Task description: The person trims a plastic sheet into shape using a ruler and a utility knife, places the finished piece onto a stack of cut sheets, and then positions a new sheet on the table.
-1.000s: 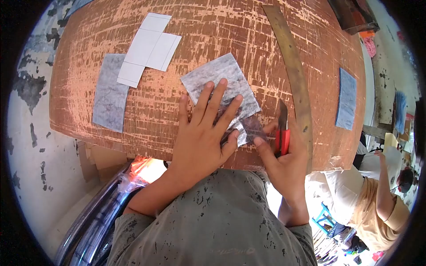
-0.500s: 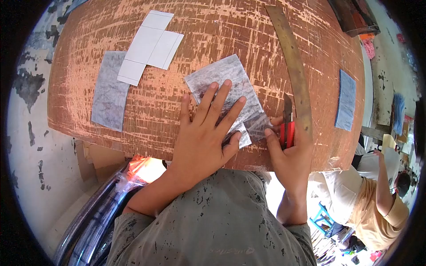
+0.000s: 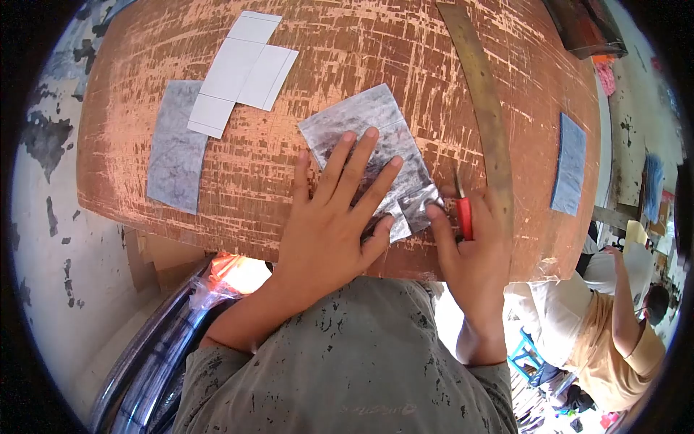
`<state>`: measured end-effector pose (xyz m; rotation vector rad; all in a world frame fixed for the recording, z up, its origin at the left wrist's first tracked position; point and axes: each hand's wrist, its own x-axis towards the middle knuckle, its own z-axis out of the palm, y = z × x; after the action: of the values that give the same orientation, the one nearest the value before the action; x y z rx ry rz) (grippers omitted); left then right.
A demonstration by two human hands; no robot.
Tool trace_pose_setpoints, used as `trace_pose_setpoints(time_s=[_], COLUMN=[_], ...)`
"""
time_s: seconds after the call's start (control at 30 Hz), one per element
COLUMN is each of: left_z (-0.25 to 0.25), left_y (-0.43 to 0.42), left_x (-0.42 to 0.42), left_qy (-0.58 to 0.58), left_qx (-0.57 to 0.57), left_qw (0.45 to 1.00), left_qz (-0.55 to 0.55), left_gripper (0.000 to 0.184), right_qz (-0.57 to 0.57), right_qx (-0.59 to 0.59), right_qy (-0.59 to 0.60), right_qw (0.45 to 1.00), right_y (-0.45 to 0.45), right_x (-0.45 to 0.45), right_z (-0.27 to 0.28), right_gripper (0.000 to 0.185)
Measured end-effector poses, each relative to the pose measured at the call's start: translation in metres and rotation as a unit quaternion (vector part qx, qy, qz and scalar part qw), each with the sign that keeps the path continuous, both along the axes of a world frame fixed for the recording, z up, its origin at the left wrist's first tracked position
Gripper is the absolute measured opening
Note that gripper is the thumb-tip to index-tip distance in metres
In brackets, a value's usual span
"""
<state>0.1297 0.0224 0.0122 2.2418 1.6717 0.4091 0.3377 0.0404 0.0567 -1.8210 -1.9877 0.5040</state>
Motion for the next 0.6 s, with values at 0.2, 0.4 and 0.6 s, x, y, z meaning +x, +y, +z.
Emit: trace_pose_setpoints(time_s=[0.2,0.4,0.6], left_z=[0.001,0.001,0.001], left_y=[0.001,0.001,0.001], left_x=[0.0,-0.001,-0.001], left_qy=[-0.002,0.001,0.006], left_qx=[-0.002,-0.007,-0.007], left_qw=[1.0,1.0,1.0], left_qz=[-0.002,-0.005,-0.008], left_gripper=[0.071,0.071,0.072], right_qz=[0.055,0.208,-0.045], right_qx=[-0.098,-0.043,-0.177], right_qy=[0.229,0.154,0.135], right_qw=[0.967,0.965,0.974], right_y=[0.005,0.008,0.005], right_x=[0.014,0.018,0.001], right_z=[-0.008,0.001,0.008], right_gripper=[0.023,0.014,0.022])
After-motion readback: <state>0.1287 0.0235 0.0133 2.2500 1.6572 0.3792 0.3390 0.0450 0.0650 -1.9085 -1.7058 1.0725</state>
